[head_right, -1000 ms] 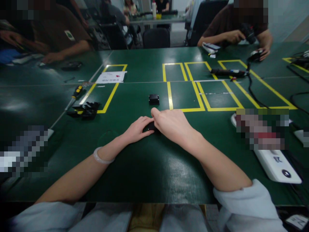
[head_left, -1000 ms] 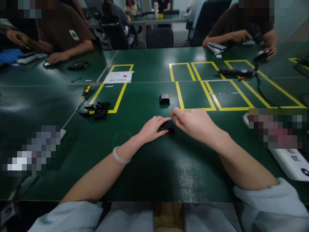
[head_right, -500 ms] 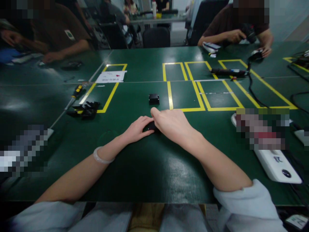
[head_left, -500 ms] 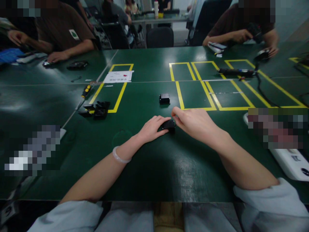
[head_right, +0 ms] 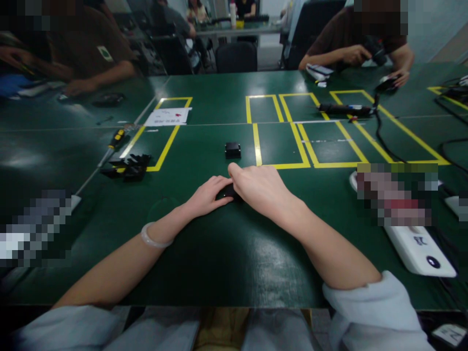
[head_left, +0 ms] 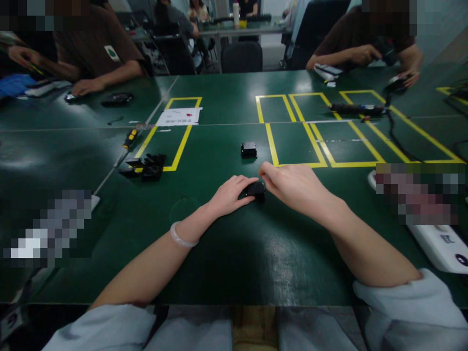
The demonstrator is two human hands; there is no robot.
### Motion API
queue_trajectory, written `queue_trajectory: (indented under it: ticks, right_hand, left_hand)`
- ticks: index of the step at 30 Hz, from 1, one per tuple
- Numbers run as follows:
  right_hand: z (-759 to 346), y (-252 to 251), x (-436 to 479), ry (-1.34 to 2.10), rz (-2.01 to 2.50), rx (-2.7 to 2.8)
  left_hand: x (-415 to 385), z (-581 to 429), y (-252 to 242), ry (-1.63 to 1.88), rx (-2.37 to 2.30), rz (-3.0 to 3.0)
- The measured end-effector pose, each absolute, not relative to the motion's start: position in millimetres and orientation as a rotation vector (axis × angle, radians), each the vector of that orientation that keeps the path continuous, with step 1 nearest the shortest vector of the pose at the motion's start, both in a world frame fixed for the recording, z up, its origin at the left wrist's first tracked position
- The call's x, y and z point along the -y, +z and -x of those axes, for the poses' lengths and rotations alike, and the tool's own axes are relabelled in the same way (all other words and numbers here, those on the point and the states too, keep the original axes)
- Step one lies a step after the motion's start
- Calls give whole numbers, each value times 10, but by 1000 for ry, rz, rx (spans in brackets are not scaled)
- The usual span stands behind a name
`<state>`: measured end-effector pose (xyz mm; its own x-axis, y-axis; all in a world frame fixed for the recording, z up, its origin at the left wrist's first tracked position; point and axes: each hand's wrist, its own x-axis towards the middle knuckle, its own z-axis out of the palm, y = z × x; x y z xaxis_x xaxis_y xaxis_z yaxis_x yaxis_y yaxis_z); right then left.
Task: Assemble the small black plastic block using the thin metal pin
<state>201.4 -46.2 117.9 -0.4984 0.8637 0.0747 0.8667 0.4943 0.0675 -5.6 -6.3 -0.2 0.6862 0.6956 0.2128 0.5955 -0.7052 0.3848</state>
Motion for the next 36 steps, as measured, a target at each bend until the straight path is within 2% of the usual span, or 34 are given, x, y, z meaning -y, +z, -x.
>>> queue_trajectory:
  ticks: [36]
  right_hand:
    - [-2015, 1187, 479, -75, 1526, 2657]
  left_hand:
    - [60, 49, 25, 484, -1022, -2609]
